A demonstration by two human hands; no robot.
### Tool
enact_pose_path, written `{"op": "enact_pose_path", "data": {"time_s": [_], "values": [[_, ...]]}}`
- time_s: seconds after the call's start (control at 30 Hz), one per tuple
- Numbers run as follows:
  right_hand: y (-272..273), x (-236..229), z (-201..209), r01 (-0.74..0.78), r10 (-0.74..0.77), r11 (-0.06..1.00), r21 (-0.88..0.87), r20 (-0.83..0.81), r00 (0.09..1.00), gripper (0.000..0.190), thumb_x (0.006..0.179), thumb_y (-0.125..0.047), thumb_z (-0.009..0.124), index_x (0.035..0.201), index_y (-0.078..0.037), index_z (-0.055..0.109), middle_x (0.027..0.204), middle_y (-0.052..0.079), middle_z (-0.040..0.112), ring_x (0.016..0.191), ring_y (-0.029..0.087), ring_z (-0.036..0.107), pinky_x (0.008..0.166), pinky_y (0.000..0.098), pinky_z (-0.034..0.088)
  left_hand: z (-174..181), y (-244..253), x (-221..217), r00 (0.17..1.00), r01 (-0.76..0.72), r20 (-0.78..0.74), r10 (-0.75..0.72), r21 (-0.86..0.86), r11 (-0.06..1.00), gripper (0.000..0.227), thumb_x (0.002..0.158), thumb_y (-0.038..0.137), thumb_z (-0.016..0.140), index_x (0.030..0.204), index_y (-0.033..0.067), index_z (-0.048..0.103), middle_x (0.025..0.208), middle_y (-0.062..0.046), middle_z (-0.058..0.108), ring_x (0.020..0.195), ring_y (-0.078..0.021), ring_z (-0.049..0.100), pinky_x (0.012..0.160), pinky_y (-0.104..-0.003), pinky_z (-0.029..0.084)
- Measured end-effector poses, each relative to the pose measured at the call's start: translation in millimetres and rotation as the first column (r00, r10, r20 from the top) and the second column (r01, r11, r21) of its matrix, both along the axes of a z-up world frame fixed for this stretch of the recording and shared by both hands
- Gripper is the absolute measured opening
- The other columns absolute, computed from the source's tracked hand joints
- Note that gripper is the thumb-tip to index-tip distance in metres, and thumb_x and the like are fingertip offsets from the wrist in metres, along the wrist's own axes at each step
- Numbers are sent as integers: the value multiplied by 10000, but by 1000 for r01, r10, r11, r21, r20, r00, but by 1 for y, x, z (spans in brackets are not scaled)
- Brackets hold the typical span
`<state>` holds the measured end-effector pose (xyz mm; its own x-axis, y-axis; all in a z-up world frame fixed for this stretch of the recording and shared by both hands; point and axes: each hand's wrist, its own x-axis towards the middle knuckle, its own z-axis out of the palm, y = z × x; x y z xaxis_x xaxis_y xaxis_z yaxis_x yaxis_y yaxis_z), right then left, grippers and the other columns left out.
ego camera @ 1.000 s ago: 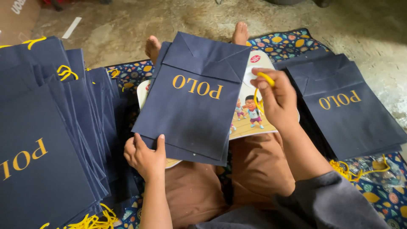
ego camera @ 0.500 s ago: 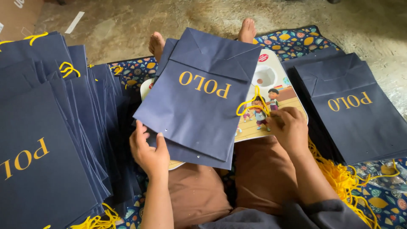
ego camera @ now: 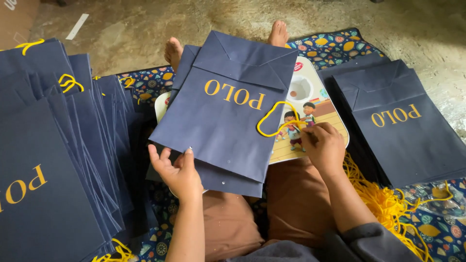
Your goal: Attaching yellow cord handles to blue paper shopping bags by threading them through pre-punched holes.
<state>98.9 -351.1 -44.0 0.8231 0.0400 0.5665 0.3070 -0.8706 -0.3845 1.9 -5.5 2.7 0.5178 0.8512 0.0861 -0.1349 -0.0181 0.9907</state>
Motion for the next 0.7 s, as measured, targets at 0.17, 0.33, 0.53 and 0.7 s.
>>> {"op": "enact_pose_path", "data": {"time_s": [0.17,0.33,0.53,0.7], "values": [[5,-17,20,-32,34,993,109,-15,999,87,886,-207,773,970,-186,768,964,54,697,867,347,708,768,411,552,-3,-5,-1,998,-44,-51,48,86,995,859,813,-35,756,1560,173,386,1091,-55,577,806,-115,627,725,-231,542],[-2,-22,13,-82,91,987,139,-59,994,246,846,-223,807,1085,-193,760,1039,57,691,924,325,711,793,424,566,-7,-4,-7,1000,-11,23,10,45,999,864,816,-59,762,1562,133,370,1033,-53,574,771,-97,624,729,-233,559],[4,-18,27,-130,130,991,44,4,992,151,854,-193,801,1002,-166,781,996,74,672,883,337,719,778,405,566,-2,-6,-8,998,7,69,-11,48,999,848,836,-89,747,1570,59,349,1037,-55,570,775,-93,615,737,-243,567],[3,-14,25,-109,109,984,-138,-5,994,169,808,-197,819,950,-133,753,1019,80,674,877,338,709,804,438,573,-24,-3,-7,989,28,140,-38,66,997,557,859,-84,740,1380,-36,547,1012,-112,584,815,-160,640,774,-282,603]]}}
